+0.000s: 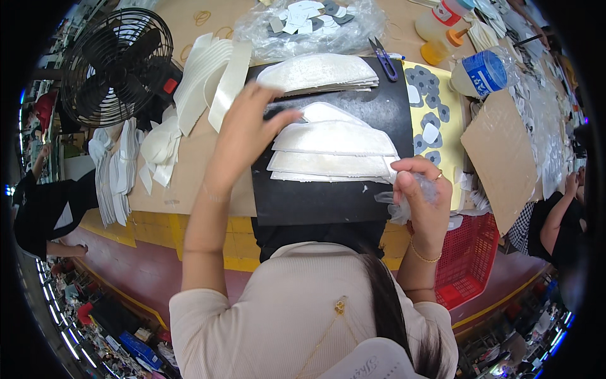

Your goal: The person repeatedly picks up white curved foam pieces and thin transparent sheets, aligns them on a black cutting mat, and stacks them. The person handles the pieces one at a time, occasionally adjusting their position before stacking them into a growing pile.

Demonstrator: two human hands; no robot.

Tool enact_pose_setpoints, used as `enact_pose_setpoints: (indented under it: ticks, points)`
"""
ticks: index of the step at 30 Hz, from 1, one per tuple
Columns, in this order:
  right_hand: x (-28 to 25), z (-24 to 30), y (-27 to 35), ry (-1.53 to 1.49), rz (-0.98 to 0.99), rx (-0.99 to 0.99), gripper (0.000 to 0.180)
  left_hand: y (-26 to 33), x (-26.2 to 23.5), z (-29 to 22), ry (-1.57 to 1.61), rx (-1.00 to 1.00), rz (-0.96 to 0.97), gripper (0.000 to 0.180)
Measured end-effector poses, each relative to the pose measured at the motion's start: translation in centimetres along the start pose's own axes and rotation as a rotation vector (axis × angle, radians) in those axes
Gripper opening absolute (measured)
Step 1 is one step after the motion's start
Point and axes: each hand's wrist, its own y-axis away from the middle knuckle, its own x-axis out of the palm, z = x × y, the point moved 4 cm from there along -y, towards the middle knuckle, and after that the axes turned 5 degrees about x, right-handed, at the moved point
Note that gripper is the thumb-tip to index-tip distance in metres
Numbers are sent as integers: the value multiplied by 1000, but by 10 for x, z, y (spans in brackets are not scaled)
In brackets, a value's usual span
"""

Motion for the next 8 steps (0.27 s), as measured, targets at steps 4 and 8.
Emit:
enact_pose_setpoints:
  ticks: [4,8]
  points:
    - [11,-10,-5,49,94,100,15,39,31,11,-52,-100,-11,53]
    - [37,-7,-11,151,206,43,14,52,44,14,-37,4,-181,57]
